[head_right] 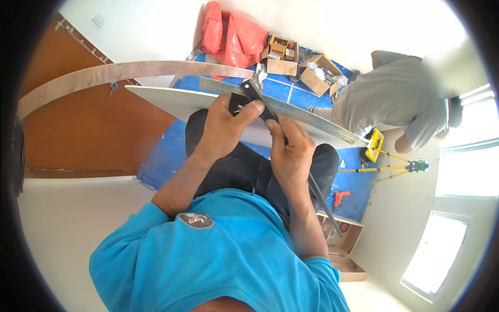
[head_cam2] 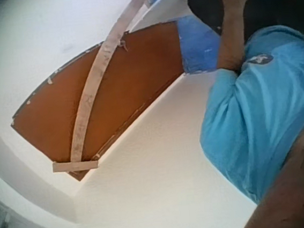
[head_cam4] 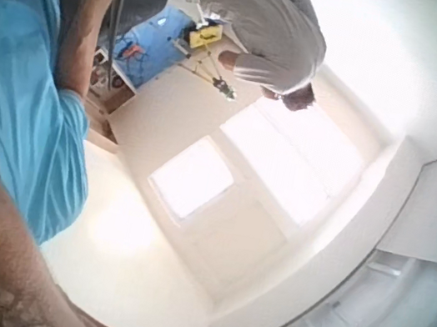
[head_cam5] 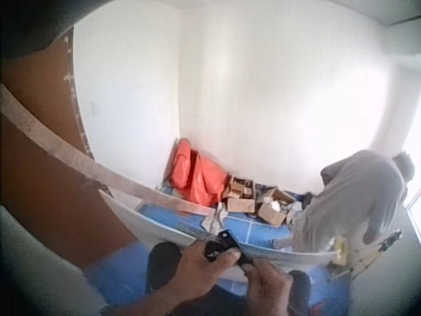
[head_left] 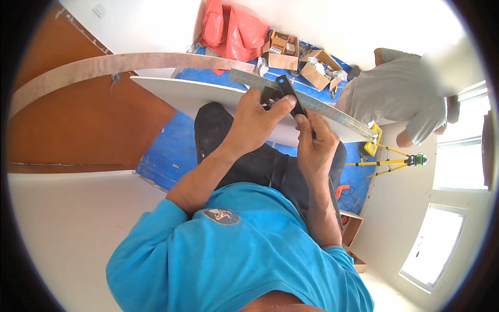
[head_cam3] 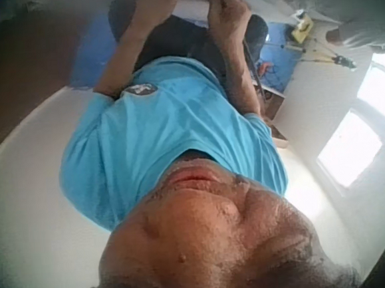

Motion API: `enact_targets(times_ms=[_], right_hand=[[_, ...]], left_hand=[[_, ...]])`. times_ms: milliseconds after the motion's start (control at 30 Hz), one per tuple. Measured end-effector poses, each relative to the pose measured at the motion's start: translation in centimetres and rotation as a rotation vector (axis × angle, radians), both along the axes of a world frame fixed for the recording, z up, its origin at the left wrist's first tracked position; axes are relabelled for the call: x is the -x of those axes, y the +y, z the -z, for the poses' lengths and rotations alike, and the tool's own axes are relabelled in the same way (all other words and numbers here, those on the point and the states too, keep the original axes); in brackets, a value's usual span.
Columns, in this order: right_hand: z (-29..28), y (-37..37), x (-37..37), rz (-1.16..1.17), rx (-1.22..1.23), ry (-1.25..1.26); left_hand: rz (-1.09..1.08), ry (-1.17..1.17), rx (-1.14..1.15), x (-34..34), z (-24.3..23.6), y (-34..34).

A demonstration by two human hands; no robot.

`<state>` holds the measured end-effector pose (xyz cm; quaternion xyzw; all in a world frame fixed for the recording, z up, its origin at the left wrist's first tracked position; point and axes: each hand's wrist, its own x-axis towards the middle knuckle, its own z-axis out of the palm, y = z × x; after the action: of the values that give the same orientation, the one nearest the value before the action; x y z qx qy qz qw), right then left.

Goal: The person uses tin snips to cut a long black metal strip into shorter pieces while seated on the floor. The person repeatedly positions the strip, cuts it, and sets the cut pieces aside. Another person works nearby with a nail gun on a white panel.

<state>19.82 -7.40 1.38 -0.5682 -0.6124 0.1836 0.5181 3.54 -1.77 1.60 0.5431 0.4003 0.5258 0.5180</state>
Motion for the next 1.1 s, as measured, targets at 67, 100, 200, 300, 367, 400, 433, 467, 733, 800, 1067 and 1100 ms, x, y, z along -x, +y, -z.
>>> enact_targets(times_ms=[67,100,200,300,367,400,433,467,733,800,1067,1100], right_hand=[[0.2,0.2,-0.4,0.004,0.005,0.006],[0.3,0.3,-0.7,0.011,0.007,-0.002],[0.1,0.3,-1.2,0.022,0.018,-0.028],[-0.1,-0.1,-0.8,0.031,0.005,-0.01],[-0.1,-0.3,-0.3,0.038,-0.082,-0.043],[-0.1,-0.5,-0.1,0.048,-0.126,-0.066],[0.0,-0.7,0.0,0.052,-0.116,-0.066],[0.2,-0.8,0.2,0.06,-0.107,-0.065],[1.6,-1.3,0.3,0.105,-0.109,-0.106],[1.5,-1.6,-0.1,0.09,-0.02,-0.104],[0.3,-3.0,-1.9,-0.003,0.014,-0.139],[0.4,-3.0,-1.7,0.028,-0.017,-0.16]], left_hand=[[0.033,-0.04,0.018,-0.2,-0.3,0.3],[0.053,-0.062,0.023,-0.4,-0.3,0.5],[0.049,0.015,-0.021,-0.6,-0.4,0.4],[-0.023,0.073,-0.046,-0.6,-0.5,-0.1],[-0.019,0.001,-0.012,-0.2,-0.5,-0.4],[-0.012,-0.033,0.016,0.0,-0.5,-0.6],[-0.033,0.01,0.006,0.3,-0.4,-0.8],[-0.048,0.053,0.0,0.6,-0.3,-1.1],[-0.066,0.085,-0.002,1.5,1.2,-0.8],[-0.083,0.082,0.05,1.8,0.8,-0.7],[-0.073,0.054,-0.04,0.5,0.2,-1.5],[-0.066,0.049,-0.037,0.4,0.1,-1.6]])
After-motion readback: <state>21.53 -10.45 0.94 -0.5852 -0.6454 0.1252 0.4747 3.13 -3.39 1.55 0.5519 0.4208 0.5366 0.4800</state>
